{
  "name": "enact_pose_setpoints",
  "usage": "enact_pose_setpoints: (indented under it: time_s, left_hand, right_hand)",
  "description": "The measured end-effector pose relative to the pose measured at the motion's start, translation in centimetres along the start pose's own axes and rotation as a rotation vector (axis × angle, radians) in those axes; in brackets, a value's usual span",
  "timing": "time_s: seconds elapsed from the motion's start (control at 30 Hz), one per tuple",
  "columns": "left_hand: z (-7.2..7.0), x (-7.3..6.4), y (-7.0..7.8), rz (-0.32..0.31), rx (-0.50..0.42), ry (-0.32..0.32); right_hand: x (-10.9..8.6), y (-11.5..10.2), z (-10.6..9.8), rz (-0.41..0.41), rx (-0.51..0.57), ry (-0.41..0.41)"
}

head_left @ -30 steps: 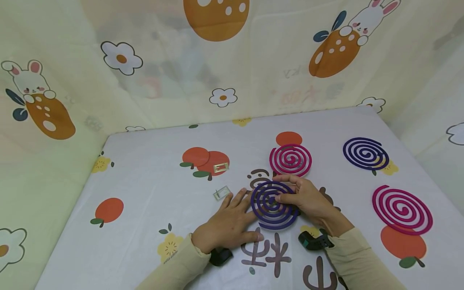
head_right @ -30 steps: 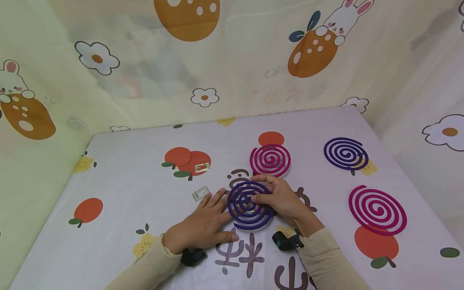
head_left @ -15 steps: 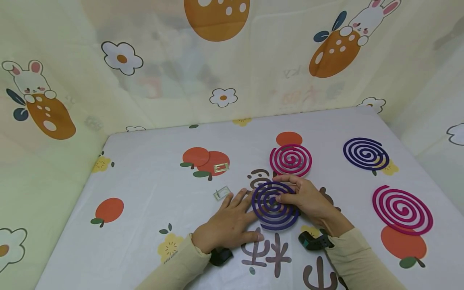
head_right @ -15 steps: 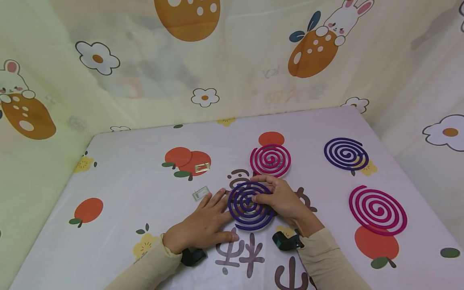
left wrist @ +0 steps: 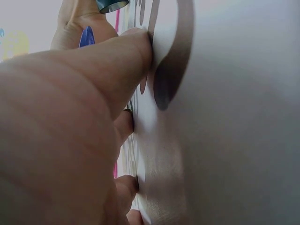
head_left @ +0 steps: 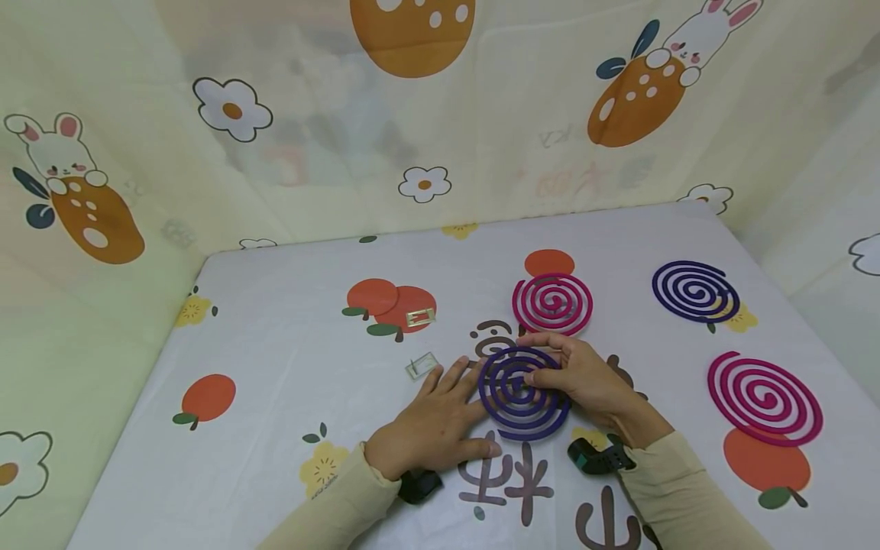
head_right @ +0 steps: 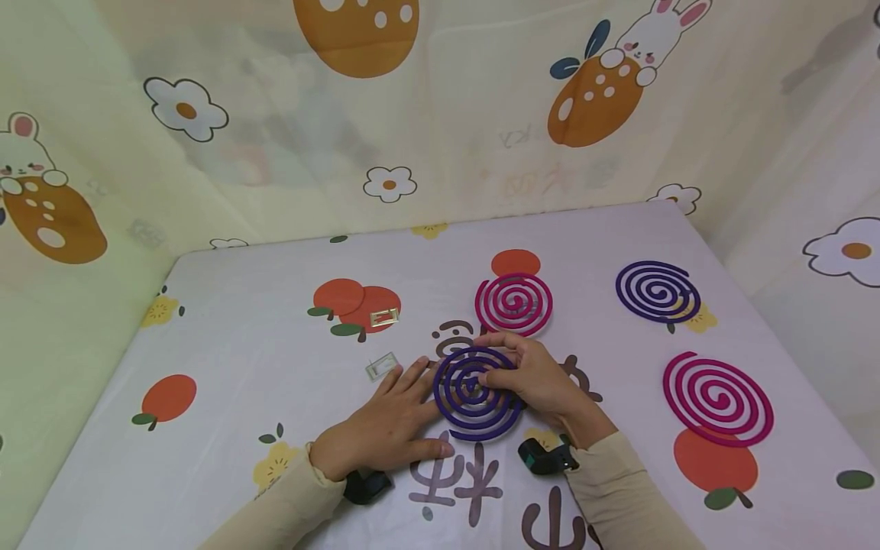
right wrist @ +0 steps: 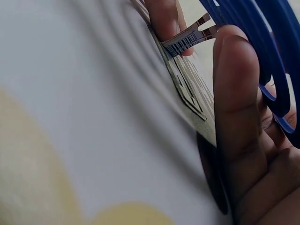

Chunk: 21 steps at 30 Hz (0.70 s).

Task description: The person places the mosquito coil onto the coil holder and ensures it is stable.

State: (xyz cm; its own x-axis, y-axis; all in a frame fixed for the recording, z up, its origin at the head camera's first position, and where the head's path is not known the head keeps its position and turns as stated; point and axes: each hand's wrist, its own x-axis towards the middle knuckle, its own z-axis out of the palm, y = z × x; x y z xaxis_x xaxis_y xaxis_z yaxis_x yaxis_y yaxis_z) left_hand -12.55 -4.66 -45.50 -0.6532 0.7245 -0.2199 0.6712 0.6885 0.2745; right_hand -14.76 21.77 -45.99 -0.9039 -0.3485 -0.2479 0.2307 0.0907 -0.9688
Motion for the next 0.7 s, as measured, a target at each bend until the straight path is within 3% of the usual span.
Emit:
enact_pose_setpoints:
  time_s: [0.7]
  left_hand:
    - [-0.07,0.06,0.05,-0.003,-0.002,-0.006]
  right_hand:
    - [0.02,0.13,0.03,-0.01,-0.002,0.039]
